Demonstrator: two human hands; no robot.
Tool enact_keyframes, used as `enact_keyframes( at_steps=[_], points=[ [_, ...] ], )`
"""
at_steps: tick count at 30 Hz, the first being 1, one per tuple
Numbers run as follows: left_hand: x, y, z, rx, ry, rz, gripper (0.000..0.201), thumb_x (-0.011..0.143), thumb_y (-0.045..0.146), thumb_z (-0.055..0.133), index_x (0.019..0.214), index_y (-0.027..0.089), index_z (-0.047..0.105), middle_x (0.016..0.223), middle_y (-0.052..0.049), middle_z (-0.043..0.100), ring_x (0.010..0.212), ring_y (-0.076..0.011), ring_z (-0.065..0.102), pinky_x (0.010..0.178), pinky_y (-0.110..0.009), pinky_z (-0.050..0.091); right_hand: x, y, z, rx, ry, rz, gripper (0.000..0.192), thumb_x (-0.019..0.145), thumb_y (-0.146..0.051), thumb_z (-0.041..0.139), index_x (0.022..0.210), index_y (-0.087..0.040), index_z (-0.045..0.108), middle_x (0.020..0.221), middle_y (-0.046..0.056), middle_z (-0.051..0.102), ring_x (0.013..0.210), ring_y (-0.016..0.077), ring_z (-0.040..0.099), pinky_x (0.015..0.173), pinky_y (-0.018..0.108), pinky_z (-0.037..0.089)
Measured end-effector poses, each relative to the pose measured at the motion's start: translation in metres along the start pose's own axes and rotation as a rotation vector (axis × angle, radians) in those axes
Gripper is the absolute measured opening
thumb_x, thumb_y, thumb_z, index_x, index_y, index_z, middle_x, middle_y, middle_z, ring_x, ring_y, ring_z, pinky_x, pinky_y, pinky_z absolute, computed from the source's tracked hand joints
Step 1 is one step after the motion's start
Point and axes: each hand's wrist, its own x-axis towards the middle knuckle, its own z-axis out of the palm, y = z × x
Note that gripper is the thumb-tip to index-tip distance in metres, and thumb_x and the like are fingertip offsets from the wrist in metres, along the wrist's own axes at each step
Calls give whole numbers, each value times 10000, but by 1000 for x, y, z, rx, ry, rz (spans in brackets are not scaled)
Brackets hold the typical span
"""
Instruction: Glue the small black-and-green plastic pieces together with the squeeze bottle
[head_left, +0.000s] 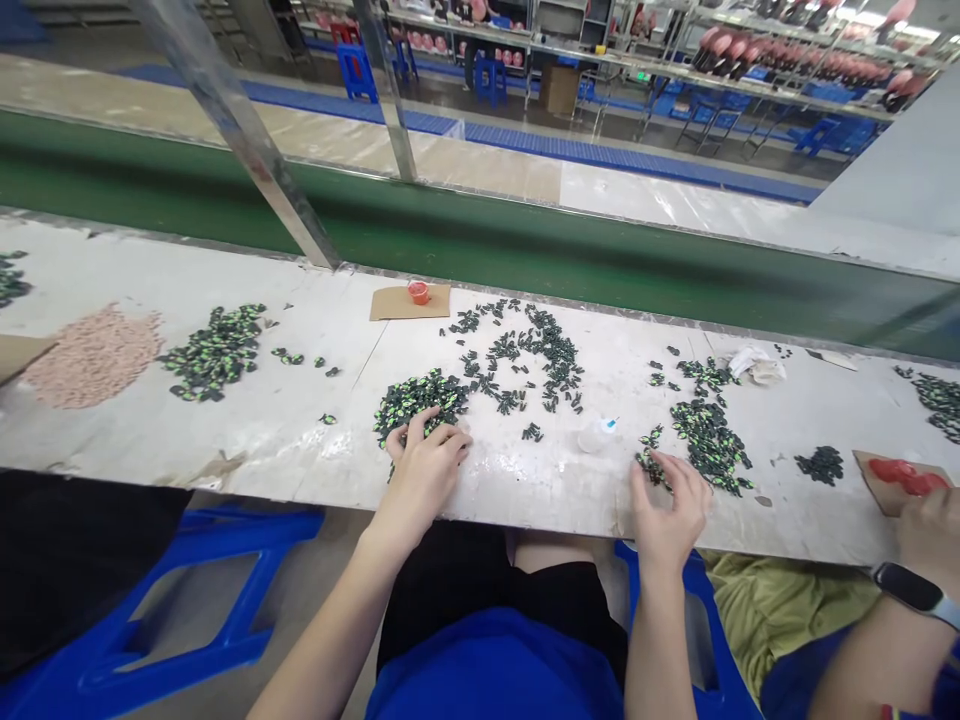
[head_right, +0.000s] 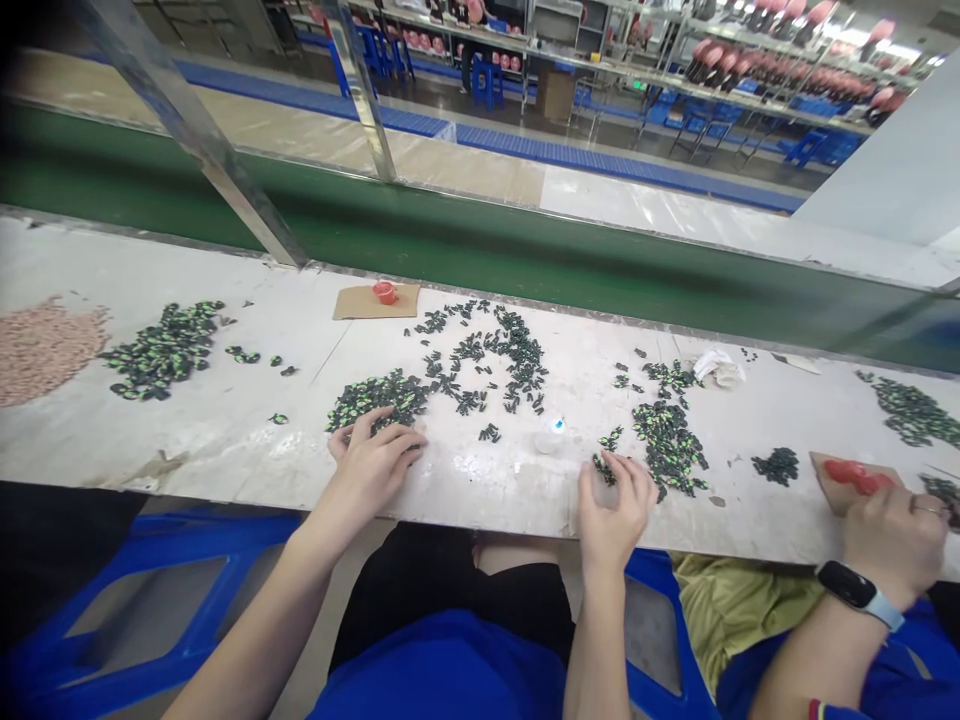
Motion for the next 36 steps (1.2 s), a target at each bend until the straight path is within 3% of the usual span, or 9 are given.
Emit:
enact_keyframes(
  at_steps=[3,6,10,12,17,21,24,28,36],
  points=[
    [1,0,3,27,-30,20,251,861,53,481,772,224,641,874,-48,709,1165,-341,464,892,-507,253,-1,-1,15,-26,-93,-83,380,763,-484,652,1008,-193,651,984,111,628,1109,325,460,934,524,394],
    [2,0,2,5,-51,32,266,869,36,454,854,224,641,899,-49,705,1121,-308,494,879,-474,272,-2,-6,31,-23,-212,-52,500,749,-560,637,1080,-186,611,1091,138,602,1207,364,351,957,567,359],
    [3,5,0,-133,-108,32,237,878,60,464,920,221,633,934,-41,701,921,-226,591,803,-388,324,0,-16,40,84,-294,35,380,791,-500,609,1003,-186,582,1170,152,592,1304,361,284,1018,587,303],
    [2,12,2,-252,-152,40,198,878,93,497,935,225,632,933,-26,704,856,-193,618,784,-355,339,2,-22,38,217,-319,113,330,780,-451,633,971,-197,547,1195,151,599,1308,333,343,1026,562,326],
    [6,31,19,-489,-324,29,167,820,99,587,906,232,639,845,10,718,839,-180,653,791,-333,355,-4,-25,26,710,-407,371,352,675,-333,754,852,-228,468,1016,103,699,932,249,665,801,408,529],
    [10,34,22,-490,-385,-4,199,775,85,635,922,220,640,831,2,712,847,-190,648,819,-350,371,-10,-13,20,837,-315,473,362,593,-340,791,822,-210,543,740,9,657,633,170,631,575,281,493],
    [8,30,16,-488,-438,99,177,772,128,665,918,226,646,850,-9,712,899,-205,627,846,-362,385,-10,-11,18,923,-219,540,333,636,-422,707,852,-199,586,683,-13,585,509,111,512,461,233,395],
    [0,23,9,-476,-378,187,136,805,173,646,923,240,647,919,-30,716,1023,-226,591,891,-376,395,-9,-24,18,941,-154,634,298,680,-444,602,828,-186,595,710,14,575,494,99,458,398,209,312],
    [-12,20,15,-432,-197,118,112,834,181,612,931,221,650,929,-37,707,928,-207,627,805,-343,466,-19,-48,26,804,-313,668,303,685,-446,670,731,-157,592,596,-12,554,475,99,447,436,227,368]
  ],
)
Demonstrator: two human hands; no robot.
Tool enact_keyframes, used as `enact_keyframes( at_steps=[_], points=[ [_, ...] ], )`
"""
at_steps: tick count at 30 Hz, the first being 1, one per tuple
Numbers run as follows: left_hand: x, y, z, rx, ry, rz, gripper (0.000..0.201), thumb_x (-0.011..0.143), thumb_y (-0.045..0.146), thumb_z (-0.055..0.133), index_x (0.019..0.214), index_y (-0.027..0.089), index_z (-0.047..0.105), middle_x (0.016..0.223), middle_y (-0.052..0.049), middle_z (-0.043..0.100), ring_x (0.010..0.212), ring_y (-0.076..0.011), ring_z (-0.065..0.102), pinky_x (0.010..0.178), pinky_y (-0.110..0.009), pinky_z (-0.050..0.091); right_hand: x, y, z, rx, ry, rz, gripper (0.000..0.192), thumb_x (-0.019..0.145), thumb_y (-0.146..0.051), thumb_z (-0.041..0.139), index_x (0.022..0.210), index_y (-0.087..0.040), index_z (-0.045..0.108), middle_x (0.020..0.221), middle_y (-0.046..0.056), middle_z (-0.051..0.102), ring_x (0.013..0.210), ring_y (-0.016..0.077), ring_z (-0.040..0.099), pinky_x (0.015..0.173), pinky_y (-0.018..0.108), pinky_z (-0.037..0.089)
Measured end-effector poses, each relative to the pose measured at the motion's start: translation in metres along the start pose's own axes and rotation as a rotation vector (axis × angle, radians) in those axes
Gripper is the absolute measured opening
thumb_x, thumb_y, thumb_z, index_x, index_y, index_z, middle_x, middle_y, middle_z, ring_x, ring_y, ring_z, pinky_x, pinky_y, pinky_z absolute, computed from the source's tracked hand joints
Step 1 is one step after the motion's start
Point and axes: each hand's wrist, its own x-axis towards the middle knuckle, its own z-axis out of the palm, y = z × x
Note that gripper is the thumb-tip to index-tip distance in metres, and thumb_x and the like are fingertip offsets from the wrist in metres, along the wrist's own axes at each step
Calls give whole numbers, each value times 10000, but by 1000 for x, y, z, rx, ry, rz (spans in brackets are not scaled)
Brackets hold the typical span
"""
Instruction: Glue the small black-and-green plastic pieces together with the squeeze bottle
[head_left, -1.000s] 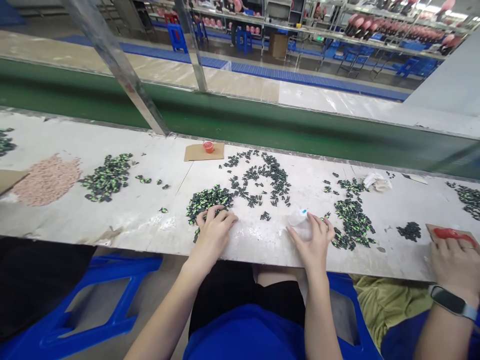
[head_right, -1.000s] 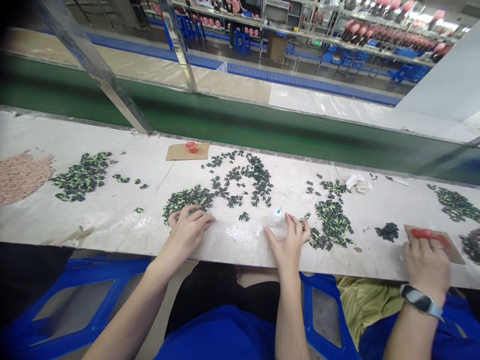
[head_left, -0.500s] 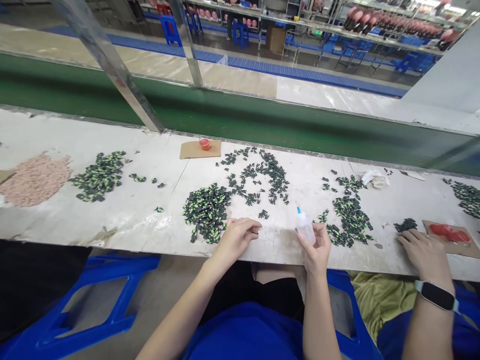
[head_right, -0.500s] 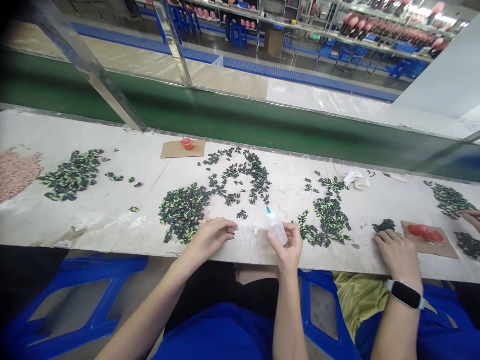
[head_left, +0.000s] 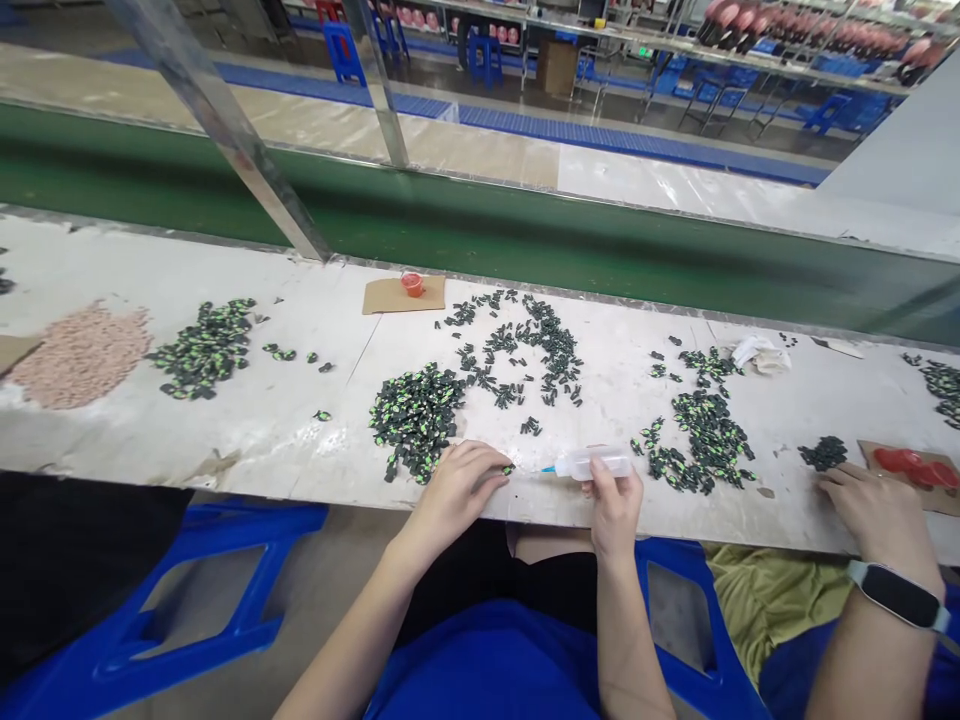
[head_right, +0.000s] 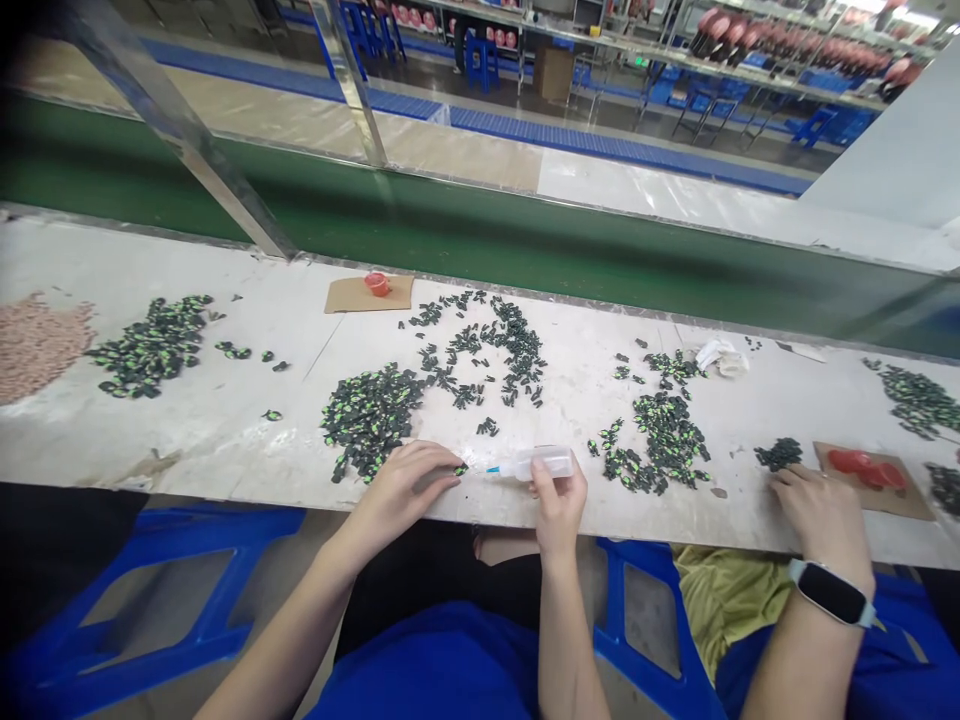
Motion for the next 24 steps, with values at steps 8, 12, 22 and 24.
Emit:
enact_keyframes(
  at_steps=[8,12,22,24],
  points=[
    [-1,-2,8,-166,86,-137,99,830,190,609,921,210,643,875,-23,740,819,-183,703,795,-316,530,-6,-5,22,-134,4,-31,273,672,-416,661,631,-168,555,517,-40,505,473,105,436,476,243,398],
    [-1,-1,10,-114,95,-182,129,811,211,647,938,217,631,839,-14,757,909,-220,697,838,-366,520,-7,-2,23,-202,33,-41,268,681,-413,647,621,-175,538,515,-38,512,484,112,448,475,239,398],
    [0,0,10,-121,108,-188,89,826,263,638,904,222,645,824,-18,759,878,-214,707,838,-365,531,-7,-2,24,-281,24,-60,276,697,-427,639,620,-178,547,509,-34,524,486,120,459,467,238,395],
    [0,0,10,-129,112,-188,88,819,254,647,899,219,645,826,-17,759,869,-214,709,829,-361,532,-7,-3,25,-282,26,-55,278,696,-431,639,623,-177,550,515,-31,532,485,120,460,468,241,397]
  ],
)
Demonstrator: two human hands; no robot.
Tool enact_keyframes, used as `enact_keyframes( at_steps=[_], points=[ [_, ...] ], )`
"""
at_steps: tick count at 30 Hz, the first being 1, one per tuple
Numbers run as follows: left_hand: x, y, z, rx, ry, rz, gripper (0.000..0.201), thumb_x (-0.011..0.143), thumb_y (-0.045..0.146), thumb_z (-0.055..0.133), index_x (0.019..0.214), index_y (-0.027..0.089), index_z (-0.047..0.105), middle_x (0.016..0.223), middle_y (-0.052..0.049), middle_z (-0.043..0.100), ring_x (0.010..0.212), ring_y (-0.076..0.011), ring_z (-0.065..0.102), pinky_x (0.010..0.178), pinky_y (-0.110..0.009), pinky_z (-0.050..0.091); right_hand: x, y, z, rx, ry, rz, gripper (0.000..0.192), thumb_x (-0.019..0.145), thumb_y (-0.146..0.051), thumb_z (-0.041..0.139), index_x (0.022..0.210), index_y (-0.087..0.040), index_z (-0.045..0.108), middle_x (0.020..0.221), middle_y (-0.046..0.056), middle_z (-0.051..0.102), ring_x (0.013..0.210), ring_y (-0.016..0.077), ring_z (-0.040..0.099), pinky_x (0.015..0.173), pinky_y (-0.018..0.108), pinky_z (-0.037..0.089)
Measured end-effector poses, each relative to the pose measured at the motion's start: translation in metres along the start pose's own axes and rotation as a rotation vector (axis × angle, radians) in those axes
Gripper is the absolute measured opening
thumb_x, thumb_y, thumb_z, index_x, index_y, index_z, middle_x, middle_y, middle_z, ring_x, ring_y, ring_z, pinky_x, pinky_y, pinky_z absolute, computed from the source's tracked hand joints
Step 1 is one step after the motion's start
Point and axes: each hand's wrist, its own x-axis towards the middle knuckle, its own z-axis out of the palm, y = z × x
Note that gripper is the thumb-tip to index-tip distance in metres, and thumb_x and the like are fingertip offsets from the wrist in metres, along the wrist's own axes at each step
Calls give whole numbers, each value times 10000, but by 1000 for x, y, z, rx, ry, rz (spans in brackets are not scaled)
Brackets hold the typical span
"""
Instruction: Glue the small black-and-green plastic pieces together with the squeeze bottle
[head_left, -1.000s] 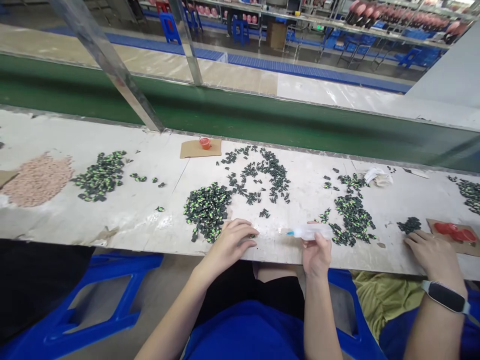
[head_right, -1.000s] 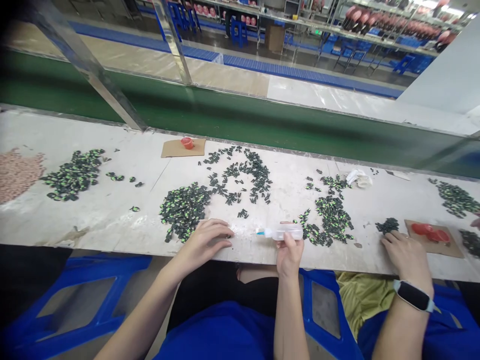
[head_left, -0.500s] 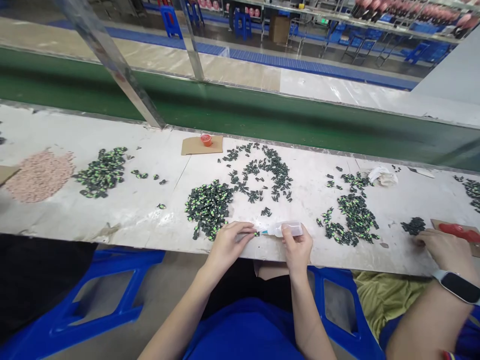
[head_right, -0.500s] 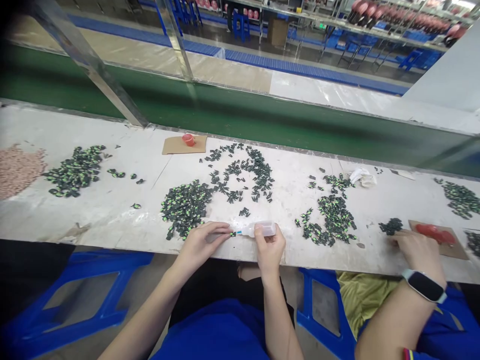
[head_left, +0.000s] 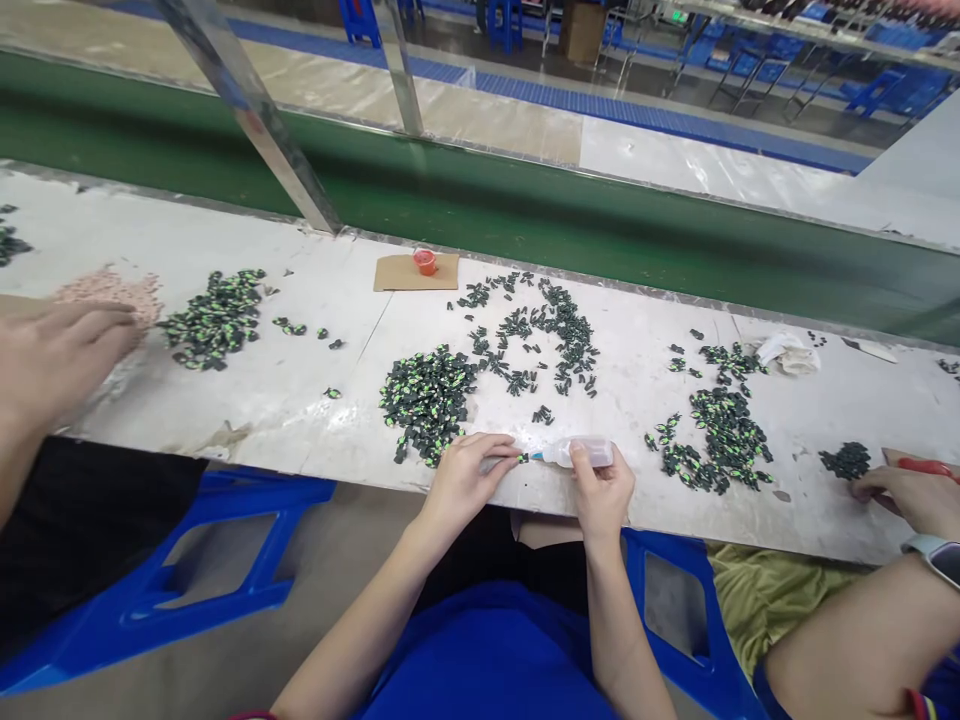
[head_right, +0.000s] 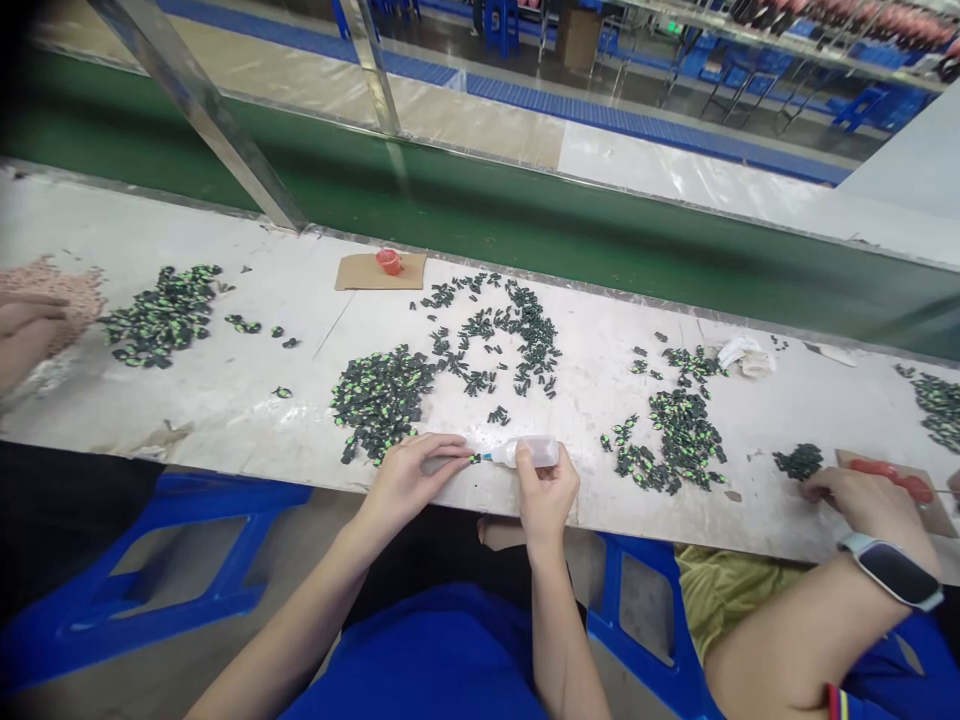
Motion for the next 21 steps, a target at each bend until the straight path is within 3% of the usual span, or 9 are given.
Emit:
enact_keyframes(
  at_steps=[12,21],
  points=[
    [0,1,-1,5,-9,-27,57,809,246,656,861,223,651,824,-12,760,873,-219,708,843,-367,522,0,3,-1,14,38,20,313,707,-463,653,648,-174,547,557,-27,546,512,125,474,491,246,406],
    [1,2,0,2,-2,-27,67,797,217,662,860,229,645,828,-7,759,872,-224,709,836,-379,517,0,5,-1,25,-2,12,288,708,-436,654,648,-171,558,555,-26,555,507,122,474,486,244,408]
  ],
)
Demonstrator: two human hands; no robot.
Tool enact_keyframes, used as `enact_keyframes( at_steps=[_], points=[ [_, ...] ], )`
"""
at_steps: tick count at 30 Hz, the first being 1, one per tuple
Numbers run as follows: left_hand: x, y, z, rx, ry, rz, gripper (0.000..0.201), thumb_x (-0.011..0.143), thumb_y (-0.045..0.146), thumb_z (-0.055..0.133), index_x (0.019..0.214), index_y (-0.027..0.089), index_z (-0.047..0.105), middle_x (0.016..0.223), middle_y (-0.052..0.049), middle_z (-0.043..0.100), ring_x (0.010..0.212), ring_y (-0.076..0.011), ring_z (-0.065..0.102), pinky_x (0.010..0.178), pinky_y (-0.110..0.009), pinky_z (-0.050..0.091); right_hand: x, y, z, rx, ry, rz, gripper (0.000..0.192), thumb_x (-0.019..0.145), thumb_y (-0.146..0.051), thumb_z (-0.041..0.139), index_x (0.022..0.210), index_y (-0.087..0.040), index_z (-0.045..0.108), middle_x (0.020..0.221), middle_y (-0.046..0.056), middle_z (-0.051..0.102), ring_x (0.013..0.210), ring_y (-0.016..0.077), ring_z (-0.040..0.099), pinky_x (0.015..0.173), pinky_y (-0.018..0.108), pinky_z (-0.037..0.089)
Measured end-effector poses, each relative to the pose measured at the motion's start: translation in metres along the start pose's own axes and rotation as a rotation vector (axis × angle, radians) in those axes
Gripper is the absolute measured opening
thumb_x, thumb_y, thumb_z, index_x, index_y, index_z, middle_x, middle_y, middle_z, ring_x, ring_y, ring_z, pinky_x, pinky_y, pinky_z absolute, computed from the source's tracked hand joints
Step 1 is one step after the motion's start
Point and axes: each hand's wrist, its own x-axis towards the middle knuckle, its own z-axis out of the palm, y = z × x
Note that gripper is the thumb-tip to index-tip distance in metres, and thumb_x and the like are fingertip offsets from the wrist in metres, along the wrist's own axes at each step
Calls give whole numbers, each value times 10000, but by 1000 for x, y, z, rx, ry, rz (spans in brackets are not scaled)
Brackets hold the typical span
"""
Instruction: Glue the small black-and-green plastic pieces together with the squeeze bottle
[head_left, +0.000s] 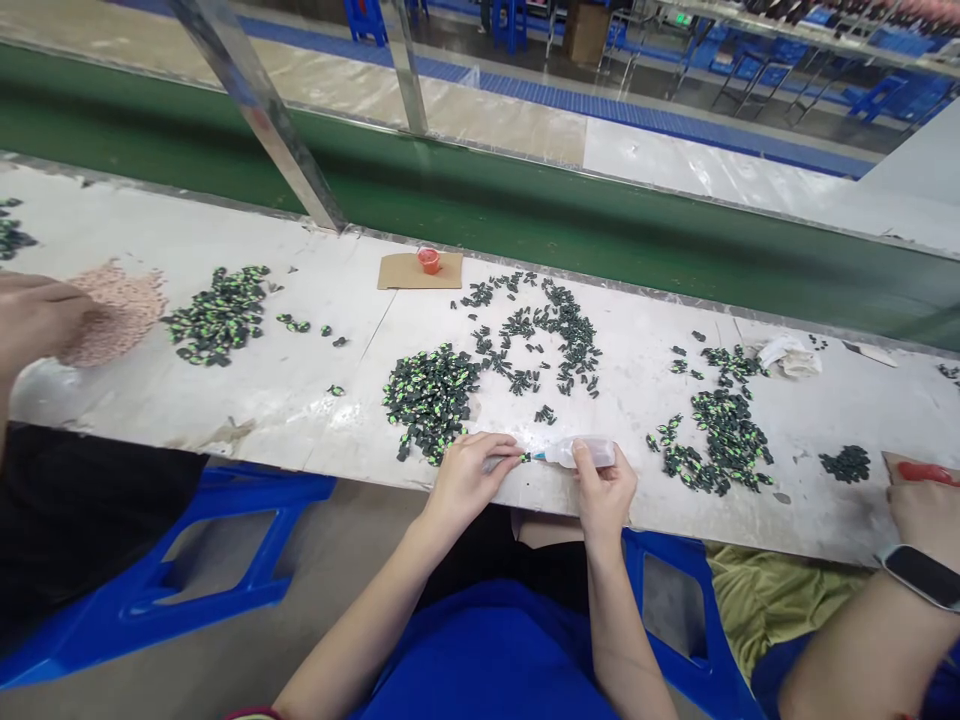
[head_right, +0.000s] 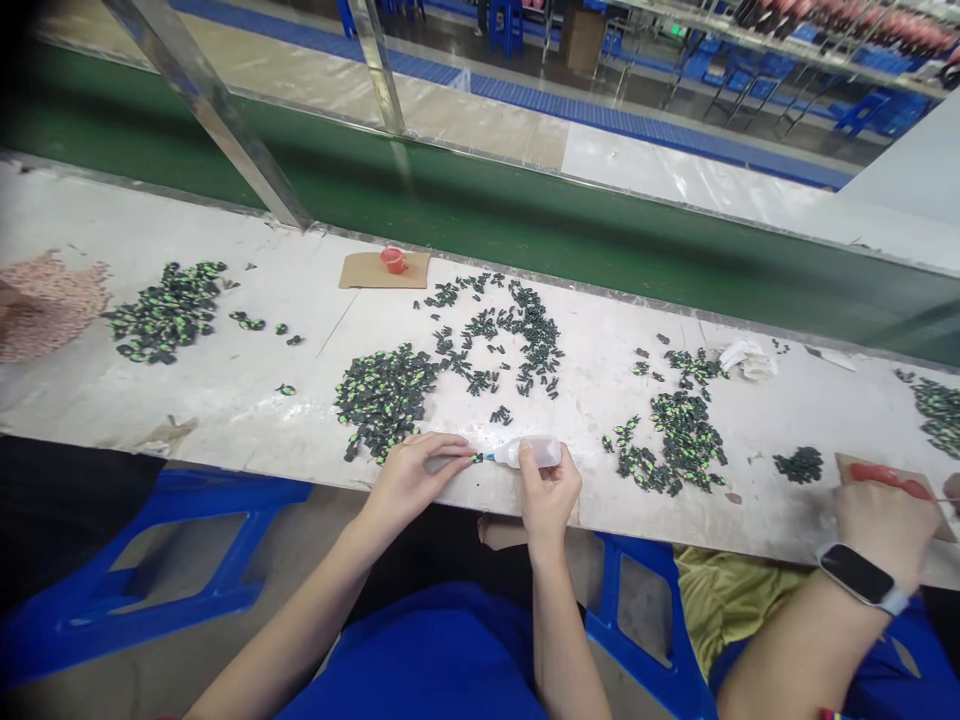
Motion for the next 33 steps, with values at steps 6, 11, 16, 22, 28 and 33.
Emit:
enact_keyframes(
  at_steps=[6,11,16,22,28,33],
  points=[
    [0,2,-1,24,13,5,70,789,193,665,849,225,648,822,-3,759,869,-225,706,818,-373,516,1,-2,0,-7,-1,-11,289,707,-432,647,627,-178,535,538,-33,532,501,119,461,478,243,397],
    [2,1,0,19,-5,6,82,782,187,670,845,231,645,809,6,758,864,-220,706,819,-362,513,1,-1,-1,22,16,5,303,691,-424,677,615,-175,523,537,-37,522,503,116,468,479,241,402],
    [1,4,-2,3,-54,-13,152,789,161,651,927,223,632,857,2,751,893,-211,692,849,-363,500,4,6,-7,230,120,68,321,702,-446,689,764,-169,538,620,-27,589,495,119,545,499,250,453],
    [9,8,-11,64,-139,89,116,852,238,597,952,209,648,925,-37,722,888,-205,661,798,-330,511,24,2,-15,369,198,-61,522,558,-296,814,798,-241,353,800,-23,642,836,185,693,823,341,521],
    [40,10,0,278,-59,212,170,894,154,506,932,187,668,900,-54,704,881,-220,606,795,-361,479,44,4,-16,136,173,-47,561,552,-284,804,898,-235,365,955,54,633,926,212,671,912,427,494],
    [50,10,16,386,-65,206,190,858,108,545,981,183,668,887,-56,654,884,-225,569,769,-346,474,37,10,-21,-45,215,-212,625,603,-300,790,1079,-208,395,1106,119,591,1009,228,614,895,431,502]
  ],
)
